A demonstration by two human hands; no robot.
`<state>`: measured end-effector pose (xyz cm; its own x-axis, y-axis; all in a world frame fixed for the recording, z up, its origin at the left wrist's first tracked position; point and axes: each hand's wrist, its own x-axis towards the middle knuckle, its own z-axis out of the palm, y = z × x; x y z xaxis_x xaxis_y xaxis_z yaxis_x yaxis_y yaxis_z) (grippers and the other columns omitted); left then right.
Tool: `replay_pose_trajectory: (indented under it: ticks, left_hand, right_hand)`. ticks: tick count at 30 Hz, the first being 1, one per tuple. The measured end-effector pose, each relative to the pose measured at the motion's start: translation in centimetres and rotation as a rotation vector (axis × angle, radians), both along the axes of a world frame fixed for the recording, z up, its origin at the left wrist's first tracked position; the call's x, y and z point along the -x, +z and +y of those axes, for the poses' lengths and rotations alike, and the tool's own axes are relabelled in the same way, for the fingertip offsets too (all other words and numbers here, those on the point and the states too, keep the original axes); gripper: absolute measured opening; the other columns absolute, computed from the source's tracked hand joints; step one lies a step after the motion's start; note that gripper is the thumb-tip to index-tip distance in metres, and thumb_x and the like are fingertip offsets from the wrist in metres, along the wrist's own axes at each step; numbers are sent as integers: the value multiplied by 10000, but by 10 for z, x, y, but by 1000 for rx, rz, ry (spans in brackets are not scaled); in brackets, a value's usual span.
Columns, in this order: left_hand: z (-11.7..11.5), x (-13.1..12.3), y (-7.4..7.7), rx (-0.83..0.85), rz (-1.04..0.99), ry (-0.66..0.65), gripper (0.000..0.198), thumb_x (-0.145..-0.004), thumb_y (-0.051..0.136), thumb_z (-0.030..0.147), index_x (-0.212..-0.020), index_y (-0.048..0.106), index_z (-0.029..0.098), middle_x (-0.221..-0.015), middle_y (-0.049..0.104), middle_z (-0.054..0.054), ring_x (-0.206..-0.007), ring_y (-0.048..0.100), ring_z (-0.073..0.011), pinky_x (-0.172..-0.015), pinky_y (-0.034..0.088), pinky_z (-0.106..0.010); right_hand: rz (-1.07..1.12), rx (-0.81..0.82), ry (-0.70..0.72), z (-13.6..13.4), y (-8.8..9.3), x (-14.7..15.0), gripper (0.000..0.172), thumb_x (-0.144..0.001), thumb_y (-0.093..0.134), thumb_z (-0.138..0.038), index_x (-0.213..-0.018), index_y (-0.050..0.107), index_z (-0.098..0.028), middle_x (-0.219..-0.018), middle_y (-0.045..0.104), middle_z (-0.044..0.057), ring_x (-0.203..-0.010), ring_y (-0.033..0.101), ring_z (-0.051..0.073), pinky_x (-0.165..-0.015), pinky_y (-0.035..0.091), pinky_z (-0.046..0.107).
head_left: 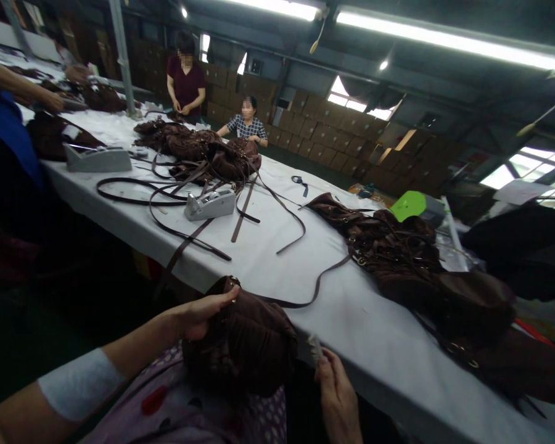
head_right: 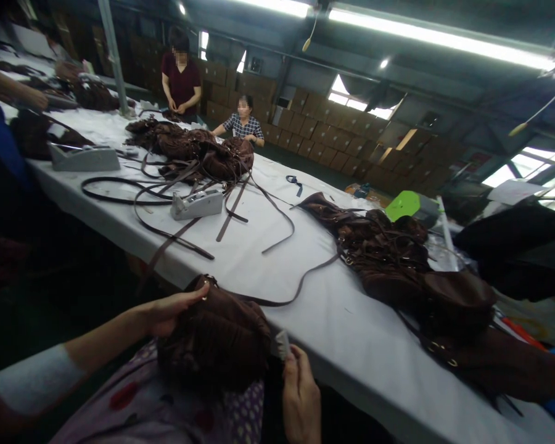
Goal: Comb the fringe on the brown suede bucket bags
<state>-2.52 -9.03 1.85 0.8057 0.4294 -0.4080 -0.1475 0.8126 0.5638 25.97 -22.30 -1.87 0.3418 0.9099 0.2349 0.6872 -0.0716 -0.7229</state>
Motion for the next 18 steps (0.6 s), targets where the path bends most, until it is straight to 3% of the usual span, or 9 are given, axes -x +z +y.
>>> replay_pose_trajectory:
  ticks: [2, 4, 6, 8, 11, 18]
  left_hand:
    - [-3, -7, 0, -6, 14, -24, 570, -756, 542, 632, -981, 672, 125, -948, 719, -120, -984, 641, -257, -911, 454, -344]
    - [-7, -12, 0, -24, 32, -17, 552, -763, 548, 616, -976, 670, 122, -934, 720, -117, -938, 652, -248, -890, 463, -349]
    - [-10, -13, 2, -46, 61, 25, 521, -755, 577, 594, -949, 672, 120, -882, 724, -107, -857, 664, -236, -842, 481, -344]
    - [-11, -12, 5, -56, 82, 68, 509, -746, 593, 589, -923, 674, 119, -822, 723, -95, -773, 668, -224, -790, 495, -335]
    - [-10, -7, 10, -35, 32, 118, 488, -780, 564, 572, -920, 677, 118, -815, 725, -93, -770, 673, -224, -782, 500, -332]
    - [0, 5, 10, 2, -7, 230, 479, -797, 567, 535, -1022, 660, 122, -881, 732, -109, -897, 672, -269, -820, 513, -376]
  right_hand:
    - [-90, -47, 195, 12, 22, 32, 288, -913, 427, -378, -1052, 605, -199, -814, 665, 34, -682, 616, 165, -609, 482, 247]
    - [-218, -203, 396, 28, 42, 61, 264, -922, 415, -258, -1118, 579, -194, -907, 651, 60, -798, 608, 171, -704, 480, 268]
    - [-372, -335, 554, 44, 57, 82, 311, -920, 388, -172, -1182, 555, -197, -900, 628, 62, -819, 580, 169, -726, 462, 283]
    - [-519, -354, 669, 58, 63, 93, 325, -909, 390, -131, -1169, 567, -213, -863, 604, 45, -776, 546, 160, -694, 438, 281]
    - [-656, -285, 754, 69, 57, 93, 290, -885, 416, -94, -1079, 597, -211, -846, 584, 30, -741, 497, 153, -670, 401, 276]
    - [-803, -153, 701, 65, 27, 60, 308, -829, 454, -34, -1042, 579, -217, -835, 589, 27, -763, 477, 174, -666, 348, 285]
